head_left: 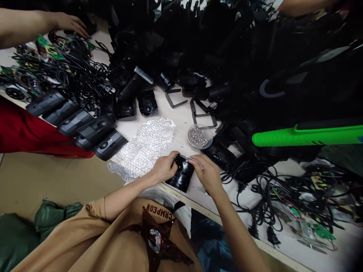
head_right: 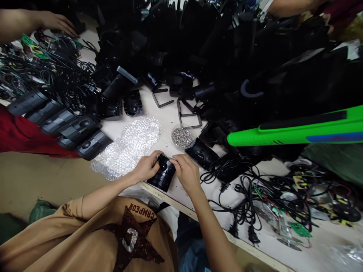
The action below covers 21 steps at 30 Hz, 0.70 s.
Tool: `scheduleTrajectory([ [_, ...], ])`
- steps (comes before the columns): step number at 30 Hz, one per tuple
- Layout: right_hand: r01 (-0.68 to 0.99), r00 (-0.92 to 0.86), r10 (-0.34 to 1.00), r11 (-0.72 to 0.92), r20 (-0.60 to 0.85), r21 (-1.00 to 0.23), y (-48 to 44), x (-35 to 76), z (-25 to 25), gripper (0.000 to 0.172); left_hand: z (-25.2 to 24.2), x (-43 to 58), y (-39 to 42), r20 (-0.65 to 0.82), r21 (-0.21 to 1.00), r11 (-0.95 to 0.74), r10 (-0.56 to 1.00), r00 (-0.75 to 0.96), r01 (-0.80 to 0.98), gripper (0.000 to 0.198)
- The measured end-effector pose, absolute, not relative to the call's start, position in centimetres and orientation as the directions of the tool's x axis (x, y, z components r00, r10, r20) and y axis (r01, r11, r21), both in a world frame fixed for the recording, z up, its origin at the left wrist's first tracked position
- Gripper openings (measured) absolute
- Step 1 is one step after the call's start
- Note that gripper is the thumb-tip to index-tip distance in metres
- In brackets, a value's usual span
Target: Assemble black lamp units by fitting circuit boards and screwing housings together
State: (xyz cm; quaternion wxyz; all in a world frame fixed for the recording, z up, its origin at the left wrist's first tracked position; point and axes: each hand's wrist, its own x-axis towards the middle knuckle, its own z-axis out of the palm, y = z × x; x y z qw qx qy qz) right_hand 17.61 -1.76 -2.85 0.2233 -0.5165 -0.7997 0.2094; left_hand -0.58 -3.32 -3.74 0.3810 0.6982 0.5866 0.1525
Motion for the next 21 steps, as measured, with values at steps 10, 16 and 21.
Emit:
scheduleTrajectory([
  [10, 0.823, -0.340, 0.933, 0.357, 0.121, -0.442, -2.1, 16.3, -2.8, 0.029, -4.2, -0.9, -3.2, -0.201, 0.745, -0.040, 0.939, 0.280, 0.666, 0.043],
  [16, 0.828, -0.202, 0.963, 0.266, 0.180, -0.494, -3.1, 17.9, -1.9, 0.027, -5.0, -0.7, -2.9, -0.203, 0.764, -0.004, 0.948, 0.246, 0.645, 0.041],
  [21, 0.825, 0.208, 0.946, -0.034, 0.247, -0.564, -4.7, 28.9, -0.4, 0.032, -5.4, 0.4, -3.1, -0.172, 0.773, -0.028, 0.952, 0.252, 0.634, 0.047],
])
